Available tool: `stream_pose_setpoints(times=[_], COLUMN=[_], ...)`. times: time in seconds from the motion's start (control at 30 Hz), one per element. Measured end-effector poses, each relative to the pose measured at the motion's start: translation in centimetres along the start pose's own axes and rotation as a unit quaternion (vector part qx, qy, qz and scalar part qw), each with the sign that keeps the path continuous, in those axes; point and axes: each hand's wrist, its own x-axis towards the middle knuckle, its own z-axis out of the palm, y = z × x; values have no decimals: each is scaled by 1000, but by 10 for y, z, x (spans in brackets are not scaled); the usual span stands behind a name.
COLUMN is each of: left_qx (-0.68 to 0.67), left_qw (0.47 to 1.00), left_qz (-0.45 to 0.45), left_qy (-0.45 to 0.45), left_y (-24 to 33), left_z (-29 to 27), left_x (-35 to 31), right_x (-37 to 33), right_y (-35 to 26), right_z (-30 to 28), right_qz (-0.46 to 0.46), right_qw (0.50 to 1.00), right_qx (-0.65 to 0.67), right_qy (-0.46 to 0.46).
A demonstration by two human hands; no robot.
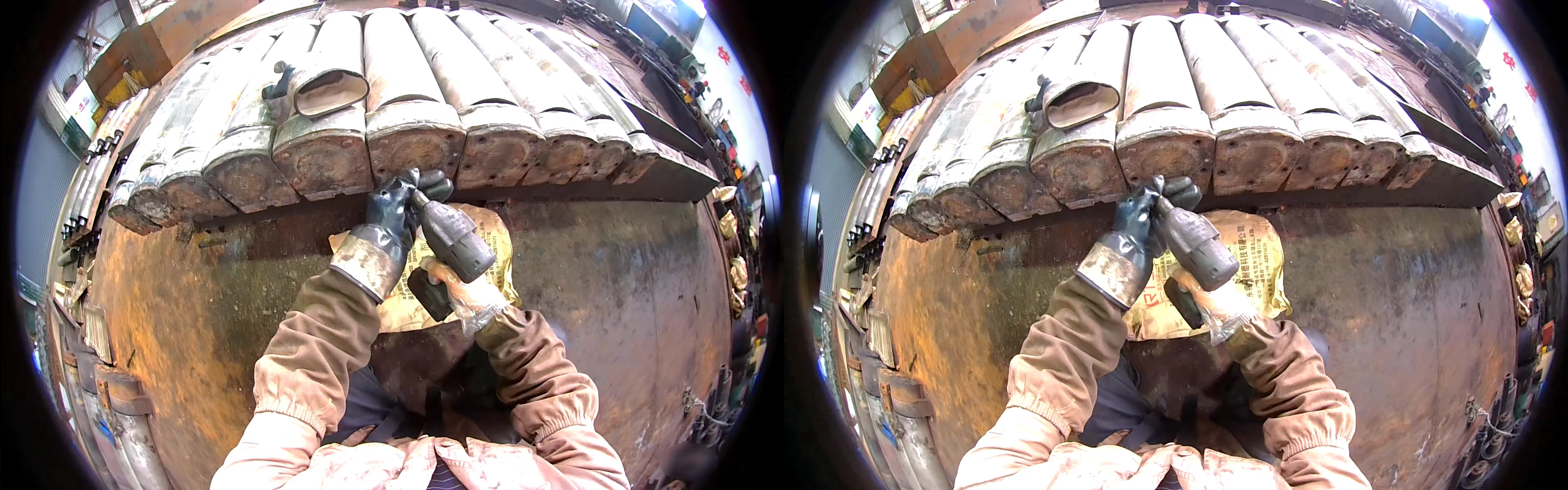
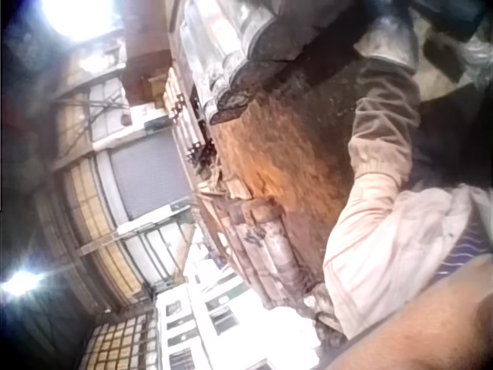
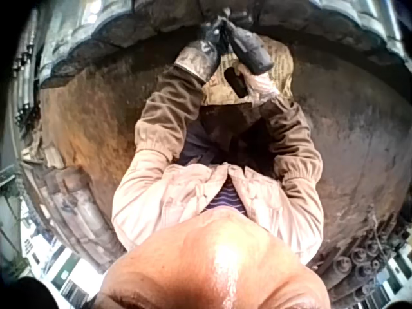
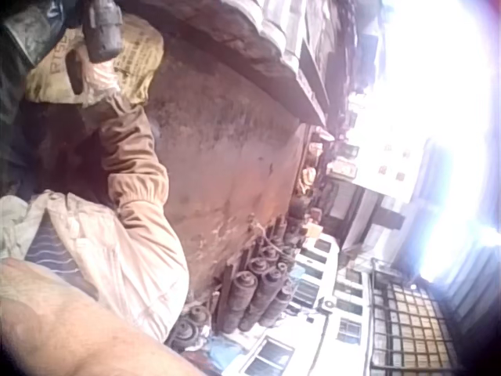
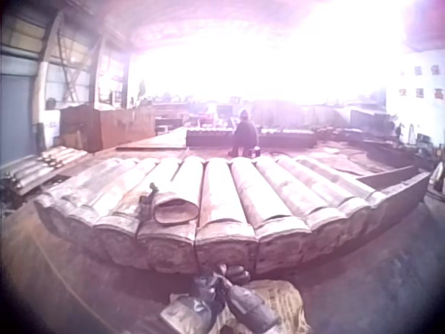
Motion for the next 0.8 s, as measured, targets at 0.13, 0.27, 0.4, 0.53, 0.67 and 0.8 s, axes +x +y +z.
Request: stream_pose_setpoints(times=[0.13,0.27,0.4,0.53,0.67,0.8], left_qx=[-134,-235,-7,353,417,424], left_qw=[986,948,994,933,901,905], left_qz=[-99,-159,-83,10,45,27], left_qy=[-24,-146,75,67,111,-17], left_y=[0,5,7,-2,1,25], left_z=[-16,-8,-32,-48,-50,-62], left_x=[5,-2,19,14,4,1], right_x=[-1,-7,-7,-1,14,34], right_y=[-14,-21,-30,-47,-44,-36], right_z=[0,-3,6,6,0,12], right_qz=[46,70,66,29,-13,-27], right_qw=[996,990,982,987,998,996], right_qx=[80,119,178,146,41,56], right_qy=[1,-6,18,66,43,56])
